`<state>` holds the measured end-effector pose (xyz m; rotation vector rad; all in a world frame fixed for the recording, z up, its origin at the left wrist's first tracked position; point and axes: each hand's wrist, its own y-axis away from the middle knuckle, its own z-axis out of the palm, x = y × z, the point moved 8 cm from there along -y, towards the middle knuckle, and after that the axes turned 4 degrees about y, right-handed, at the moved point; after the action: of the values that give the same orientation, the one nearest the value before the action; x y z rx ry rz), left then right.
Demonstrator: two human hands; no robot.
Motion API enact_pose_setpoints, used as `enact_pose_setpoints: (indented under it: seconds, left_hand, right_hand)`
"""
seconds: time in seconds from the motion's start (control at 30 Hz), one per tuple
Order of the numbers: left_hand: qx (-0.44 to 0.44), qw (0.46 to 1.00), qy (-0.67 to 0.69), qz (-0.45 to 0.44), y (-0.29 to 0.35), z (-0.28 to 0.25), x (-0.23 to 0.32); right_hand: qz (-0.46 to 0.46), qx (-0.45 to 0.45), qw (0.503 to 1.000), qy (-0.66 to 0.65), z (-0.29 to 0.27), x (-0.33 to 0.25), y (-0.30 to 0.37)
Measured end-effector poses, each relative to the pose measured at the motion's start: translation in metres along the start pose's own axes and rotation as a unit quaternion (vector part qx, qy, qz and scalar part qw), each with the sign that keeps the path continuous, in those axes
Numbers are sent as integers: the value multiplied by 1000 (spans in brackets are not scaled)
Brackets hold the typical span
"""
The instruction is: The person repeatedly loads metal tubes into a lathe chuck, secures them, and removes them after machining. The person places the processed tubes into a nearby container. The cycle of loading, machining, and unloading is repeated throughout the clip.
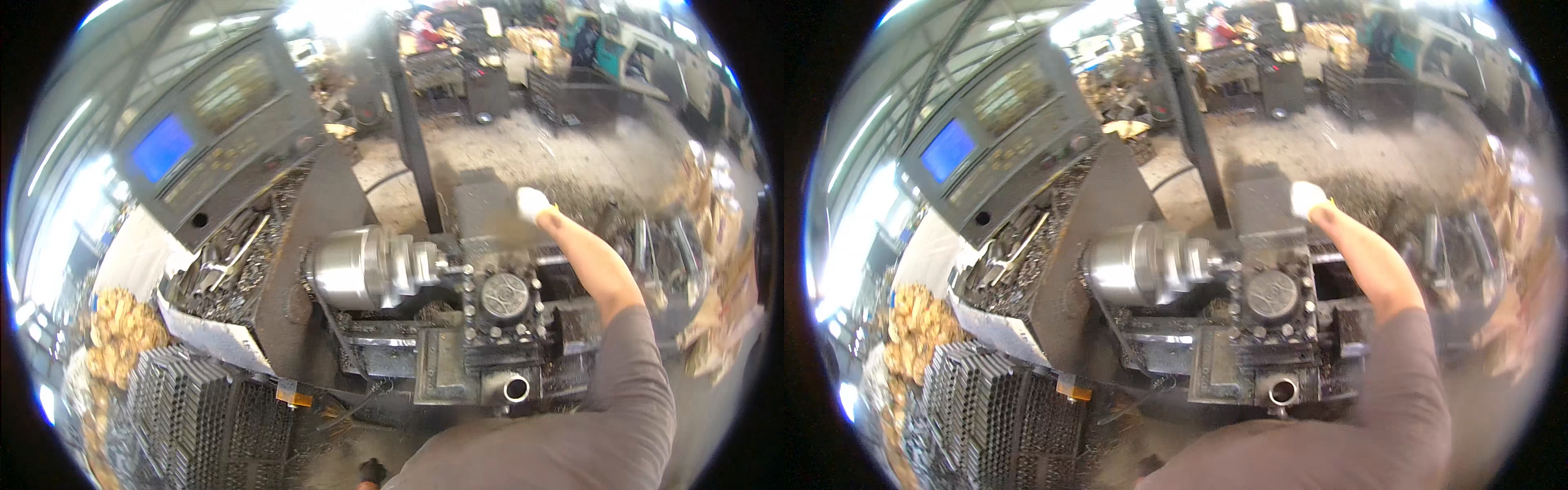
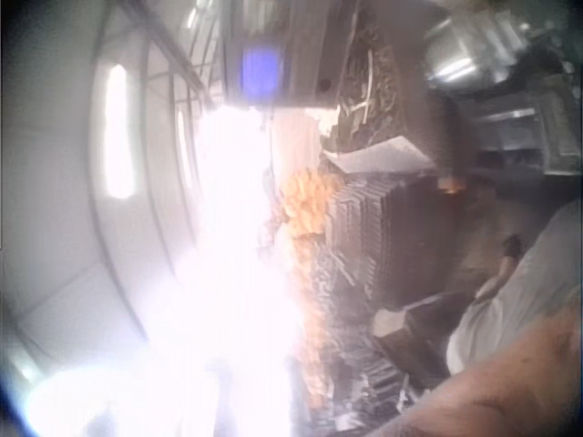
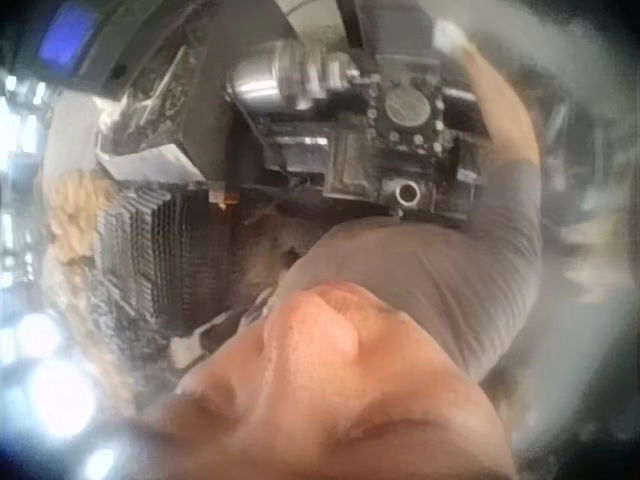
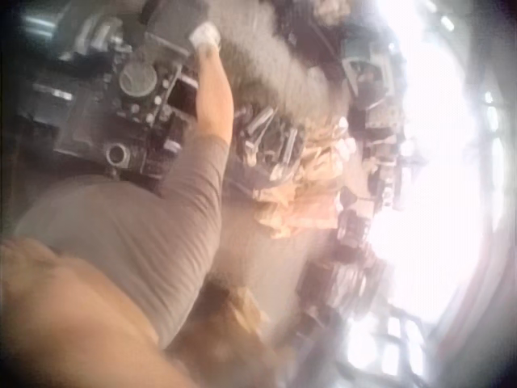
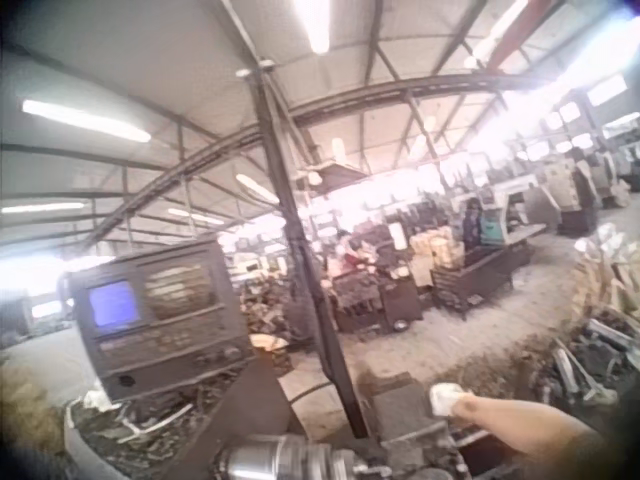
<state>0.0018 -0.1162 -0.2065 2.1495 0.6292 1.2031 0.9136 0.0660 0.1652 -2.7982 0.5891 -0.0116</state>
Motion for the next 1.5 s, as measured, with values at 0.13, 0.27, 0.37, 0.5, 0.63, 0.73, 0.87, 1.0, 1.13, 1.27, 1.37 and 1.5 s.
enact_pose_setpoints:
  seconds: [0.13, 0.27, 0.37, 0.5, 0.63, 0.73, 0.87, 1.0, 1.13, 1.27, 1.37, 1.5]
  left_hand:
    - [243, 923, 273, 117, 29, -70, 106]
    - [442, 858, 96, 244, 62, -130, 223]
    - [440, 840, 46, 315, 65, -143, 255]
    - [387, 831, 133, 376, 31, -163, 253]
    - [38, 803, 548, 230, -31, -139, 227]
    - [223, 876, 290, 315, 9, -141, 215]
    - [311, 873, 359, 114, 57, -97, 155]
    - [287, 915, 254, 128, 60, -58, 163]
    - [199, 960, 68, 186, 33, -4, 166]
    - [88, 956, -98, 261, 15, 57, 159]
    - [12, 933, -175, 314, 30, 86, 173]
    - [32, 839, -166, 518, 121, 92, 282]
  right_hand:
    - [-360, -108, 926, 32, 37, -108, 5]
    - [-483, -180, 830, -215, -4, -210, 28]
    - [-282, -349, 890, -83, -17, -231, 38]
    - [-212, -364, 907, -17, -47, -250, 51]
    - [-211, -362, 908, -12, -30, -251, 50]
    - [-230, -317, 919, -35, -14, -249, 44]
    - [-295, -243, 923, 33, -6, -249, 42]
    - [-251, -200, 946, 50, -5, -238, 40]
    - [-251, -159, 953, 59, 6, -239, 41]
    - [-271, -181, 942, 77, 12, -234, 39]
    - [-312, -261, 913, -36, -1, -231, 39]
    - [-52, -554, 813, -172, 8, -204, 49]
